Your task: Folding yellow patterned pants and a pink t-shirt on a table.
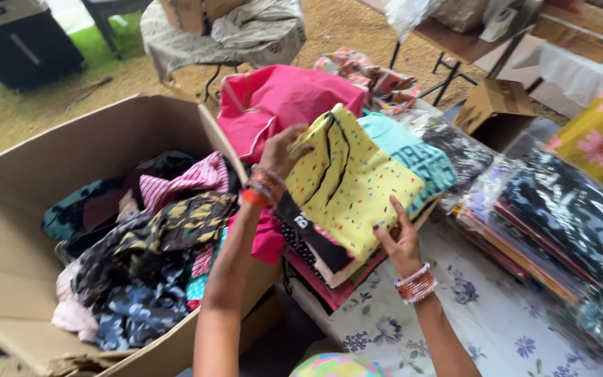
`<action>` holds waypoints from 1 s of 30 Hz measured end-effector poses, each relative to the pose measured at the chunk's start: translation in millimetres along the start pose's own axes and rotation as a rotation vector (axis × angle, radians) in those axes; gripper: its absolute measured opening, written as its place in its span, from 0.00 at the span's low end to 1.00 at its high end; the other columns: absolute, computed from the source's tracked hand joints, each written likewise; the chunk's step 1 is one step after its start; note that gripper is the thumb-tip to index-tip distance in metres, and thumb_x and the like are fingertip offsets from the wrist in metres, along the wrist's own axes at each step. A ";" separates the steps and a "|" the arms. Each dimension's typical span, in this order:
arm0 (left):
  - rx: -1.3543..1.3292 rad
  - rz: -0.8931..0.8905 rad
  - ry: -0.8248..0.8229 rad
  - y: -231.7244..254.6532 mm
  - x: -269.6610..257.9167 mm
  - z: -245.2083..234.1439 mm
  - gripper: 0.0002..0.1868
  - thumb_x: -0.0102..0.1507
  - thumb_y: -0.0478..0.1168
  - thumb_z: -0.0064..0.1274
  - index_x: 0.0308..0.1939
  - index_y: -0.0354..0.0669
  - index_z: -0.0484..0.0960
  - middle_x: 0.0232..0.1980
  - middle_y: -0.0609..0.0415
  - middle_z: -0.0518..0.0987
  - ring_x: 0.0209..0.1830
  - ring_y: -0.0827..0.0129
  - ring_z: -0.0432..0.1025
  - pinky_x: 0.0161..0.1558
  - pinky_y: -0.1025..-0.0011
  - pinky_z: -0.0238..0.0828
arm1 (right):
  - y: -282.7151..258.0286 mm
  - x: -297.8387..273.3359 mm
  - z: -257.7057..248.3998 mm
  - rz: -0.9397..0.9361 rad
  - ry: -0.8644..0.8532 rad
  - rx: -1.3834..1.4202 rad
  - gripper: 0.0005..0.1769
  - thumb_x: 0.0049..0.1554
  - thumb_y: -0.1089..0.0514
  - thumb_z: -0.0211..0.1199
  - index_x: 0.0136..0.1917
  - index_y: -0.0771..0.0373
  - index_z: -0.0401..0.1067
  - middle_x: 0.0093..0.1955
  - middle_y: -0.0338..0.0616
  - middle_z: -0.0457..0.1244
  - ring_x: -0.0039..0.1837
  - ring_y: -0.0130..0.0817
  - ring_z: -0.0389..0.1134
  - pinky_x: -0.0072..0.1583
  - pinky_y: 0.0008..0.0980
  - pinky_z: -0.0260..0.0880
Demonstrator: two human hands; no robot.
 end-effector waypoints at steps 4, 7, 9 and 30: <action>0.219 0.036 0.205 -62.8 -6.4 -28.2 0.25 0.57 0.40 0.66 0.58 0.43 0.80 0.50 0.45 0.83 0.49 0.55 0.79 0.50 0.61 0.74 | 58.1 12.2 23.8 0.046 -0.094 0.045 0.42 0.58 0.66 0.62 0.82 0.62 0.51 0.63 0.42 0.64 0.58 0.26 0.66 0.59 0.27 0.71; 0.303 -0.033 0.250 -118.5 -28.9 -53.4 0.19 0.58 0.39 0.64 0.53 0.44 0.82 0.50 0.45 0.83 0.45 0.55 0.80 0.49 0.62 0.76 | 74.6 4.5 26.0 0.137 -0.128 0.011 0.41 0.59 0.65 0.59 0.81 0.59 0.48 0.63 0.43 0.63 0.58 0.28 0.68 0.54 0.31 0.75; 0.199 -0.114 0.242 -173.0 -48.2 -77.8 0.16 0.60 0.38 0.62 0.52 0.44 0.82 0.51 0.46 0.83 0.43 0.58 0.82 0.49 0.64 0.77 | 82.3 -3.5 22.5 0.188 -0.138 0.049 0.41 0.58 0.63 0.57 0.81 0.57 0.46 0.64 0.42 0.62 0.56 0.29 0.69 0.50 0.34 0.78; 0.528 -0.369 -0.330 -188.7 -230.4 -102.3 0.43 0.41 0.49 0.78 0.59 0.56 0.76 0.60 0.47 0.71 0.64 0.49 0.63 0.63 0.54 0.63 | 417.5 -266.2 -176.2 0.796 0.169 -0.067 0.22 0.64 0.62 0.53 0.71 0.64 0.67 0.60 0.51 0.68 0.49 0.35 0.70 0.51 0.38 0.75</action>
Point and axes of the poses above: each hand's wrist, its own x-axis towards the middle knuckle, its own z-axis out of the palm, y = z × x, the point moved 10 cm from there along x, towards the middle knuckle
